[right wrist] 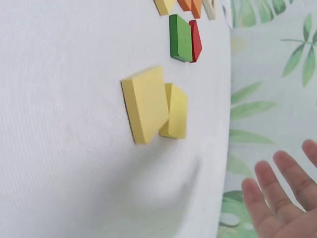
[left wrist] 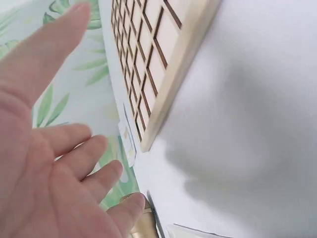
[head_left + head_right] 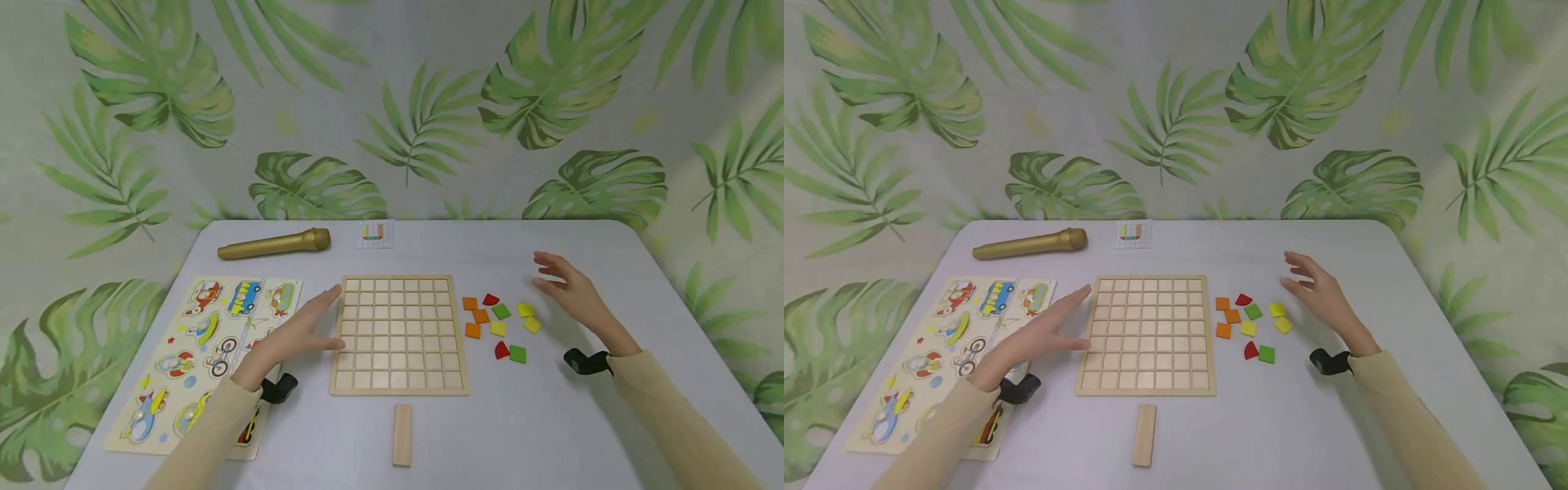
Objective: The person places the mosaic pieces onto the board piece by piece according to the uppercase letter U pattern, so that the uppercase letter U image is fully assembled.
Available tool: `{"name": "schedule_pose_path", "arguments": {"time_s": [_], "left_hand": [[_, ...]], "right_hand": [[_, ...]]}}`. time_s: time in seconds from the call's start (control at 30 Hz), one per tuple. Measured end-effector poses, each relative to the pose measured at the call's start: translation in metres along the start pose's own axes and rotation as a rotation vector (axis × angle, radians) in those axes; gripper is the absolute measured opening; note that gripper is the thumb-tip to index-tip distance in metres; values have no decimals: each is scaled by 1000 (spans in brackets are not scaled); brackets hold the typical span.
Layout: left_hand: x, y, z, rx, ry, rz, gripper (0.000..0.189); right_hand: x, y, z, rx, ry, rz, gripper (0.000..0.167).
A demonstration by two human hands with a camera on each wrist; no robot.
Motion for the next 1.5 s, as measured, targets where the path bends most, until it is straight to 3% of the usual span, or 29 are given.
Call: {"name": "schedule_pose_path", "arguments": {"time_s": [0.27,0.53,0.7,1.13,1.27,1.5], "left_hand": [[-3,-13,16,188,-93,2,114],[-6,-11,23,229,-146,-39,113],[-5,-10,24,260,-152,-63,113],[-4,-9,24,297,-145,-65,114],[-4,-8,25,299,-145,-66,114],[-5,-8,25,306,-141,-74,114]], "right_hand": [[-3,29,15,339,-102,120,52],[-14,45,22,443,-172,260,50],[-13,44,23,402,-159,267,43],[-13,45,32,108,-154,290,27],[-10,40,33,37,-145,257,23],[-7,38,32,42,-169,250,20]]}}
Point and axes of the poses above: each hand's wrist, its own x-axis towards the middle knuckle, its own z-axis out of the palm, y = z × x, the point moved 5 cm from there along x, towards the middle knuckle, and after that the axes turned 5 degrees about -z, right-handed, at the moved point
